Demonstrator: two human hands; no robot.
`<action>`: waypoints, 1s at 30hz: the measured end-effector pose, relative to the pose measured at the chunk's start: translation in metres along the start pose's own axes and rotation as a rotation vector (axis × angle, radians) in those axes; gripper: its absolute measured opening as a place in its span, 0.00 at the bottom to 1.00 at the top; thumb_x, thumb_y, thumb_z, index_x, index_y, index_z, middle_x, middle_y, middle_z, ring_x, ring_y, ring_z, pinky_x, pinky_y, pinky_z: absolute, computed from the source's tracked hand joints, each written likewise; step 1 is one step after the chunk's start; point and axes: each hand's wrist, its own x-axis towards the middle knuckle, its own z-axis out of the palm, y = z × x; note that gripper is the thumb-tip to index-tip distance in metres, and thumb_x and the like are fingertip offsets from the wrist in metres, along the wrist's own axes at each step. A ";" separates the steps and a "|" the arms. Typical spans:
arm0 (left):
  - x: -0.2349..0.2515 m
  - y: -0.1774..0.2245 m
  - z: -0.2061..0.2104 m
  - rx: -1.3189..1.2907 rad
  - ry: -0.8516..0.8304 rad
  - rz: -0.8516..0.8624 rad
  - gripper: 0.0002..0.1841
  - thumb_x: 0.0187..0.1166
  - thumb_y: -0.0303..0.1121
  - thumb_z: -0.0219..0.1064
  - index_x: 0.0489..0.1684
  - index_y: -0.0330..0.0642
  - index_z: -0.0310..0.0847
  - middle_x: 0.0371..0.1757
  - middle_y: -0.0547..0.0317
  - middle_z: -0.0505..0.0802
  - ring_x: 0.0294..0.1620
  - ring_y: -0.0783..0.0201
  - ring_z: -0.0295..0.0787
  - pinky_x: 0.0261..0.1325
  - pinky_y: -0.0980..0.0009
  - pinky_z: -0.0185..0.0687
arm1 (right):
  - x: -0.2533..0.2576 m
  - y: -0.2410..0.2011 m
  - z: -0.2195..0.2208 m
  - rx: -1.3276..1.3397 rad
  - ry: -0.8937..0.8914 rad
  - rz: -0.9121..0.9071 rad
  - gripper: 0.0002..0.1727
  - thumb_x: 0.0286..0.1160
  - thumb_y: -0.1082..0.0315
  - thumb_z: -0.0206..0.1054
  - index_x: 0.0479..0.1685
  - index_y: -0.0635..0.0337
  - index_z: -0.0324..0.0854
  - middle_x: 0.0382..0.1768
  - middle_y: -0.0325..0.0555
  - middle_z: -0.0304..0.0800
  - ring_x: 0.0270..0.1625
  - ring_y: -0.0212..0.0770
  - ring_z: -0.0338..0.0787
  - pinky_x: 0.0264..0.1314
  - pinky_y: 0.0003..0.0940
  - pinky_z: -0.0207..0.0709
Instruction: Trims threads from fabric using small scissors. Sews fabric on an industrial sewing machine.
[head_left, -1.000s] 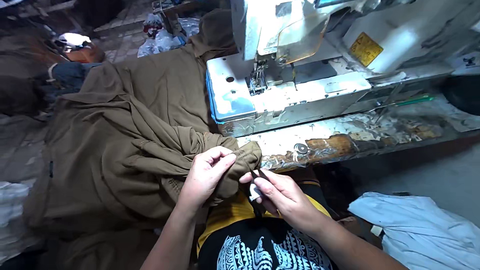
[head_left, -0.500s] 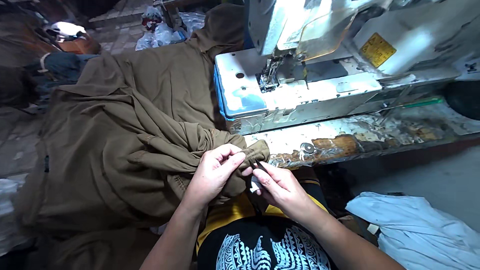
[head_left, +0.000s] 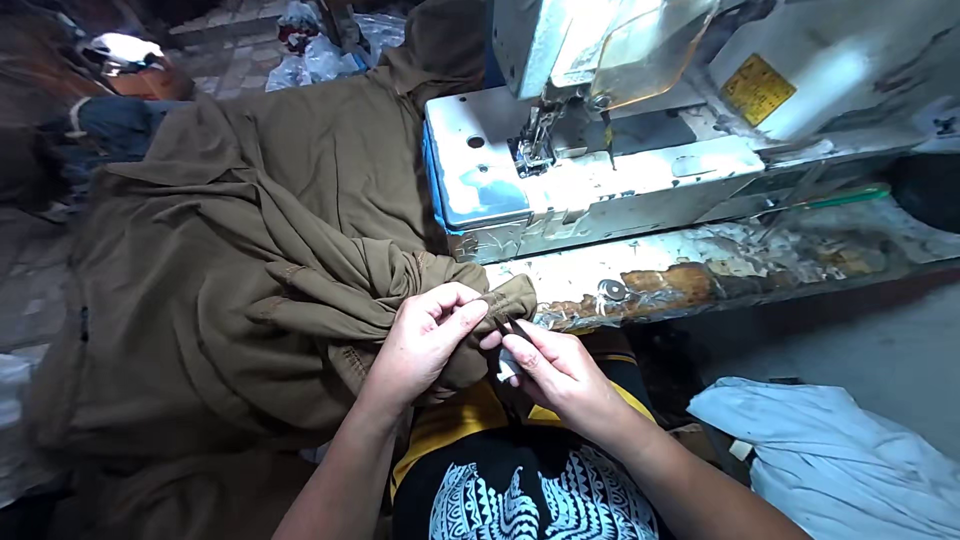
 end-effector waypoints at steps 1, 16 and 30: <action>0.000 0.000 0.000 -0.002 0.000 -0.002 0.08 0.81 0.28 0.65 0.32 0.43 0.87 0.26 0.68 0.88 0.28 0.79 0.82 0.35 0.83 0.79 | 0.000 0.000 0.000 -0.004 0.002 0.000 0.20 0.95 0.63 0.47 0.54 0.62 0.85 0.28 0.27 0.81 0.24 0.14 0.73 0.24 0.09 0.66; -0.001 -0.001 0.002 0.068 -0.048 0.016 0.08 0.81 0.30 0.65 0.32 0.44 0.87 0.26 0.71 0.88 0.29 0.82 0.83 0.35 0.84 0.77 | 0.004 -0.009 0.001 0.152 0.072 0.100 0.26 0.94 0.51 0.47 0.45 0.55 0.91 0.28 0.21 0.82 0.23 0.12 0.71 0.24 0.09 0.63; -0.001 -0.002 -0.001 -0.017 -0.039 0.019 0.07 0.81 0.29 0.64 0.33 0.43 0.87 0.26 0.69 0.88 0.29 0.79 0.83 0.35 0.83 0.79 | 0.002 -0.009 -0.001 0.284 0.034 0.237 0.26 0.95 0.57 0.44 0.48 0.59 0.90 0.24 0.24 0.82 0.20 0.14 0.70 0.19 0.10 0.61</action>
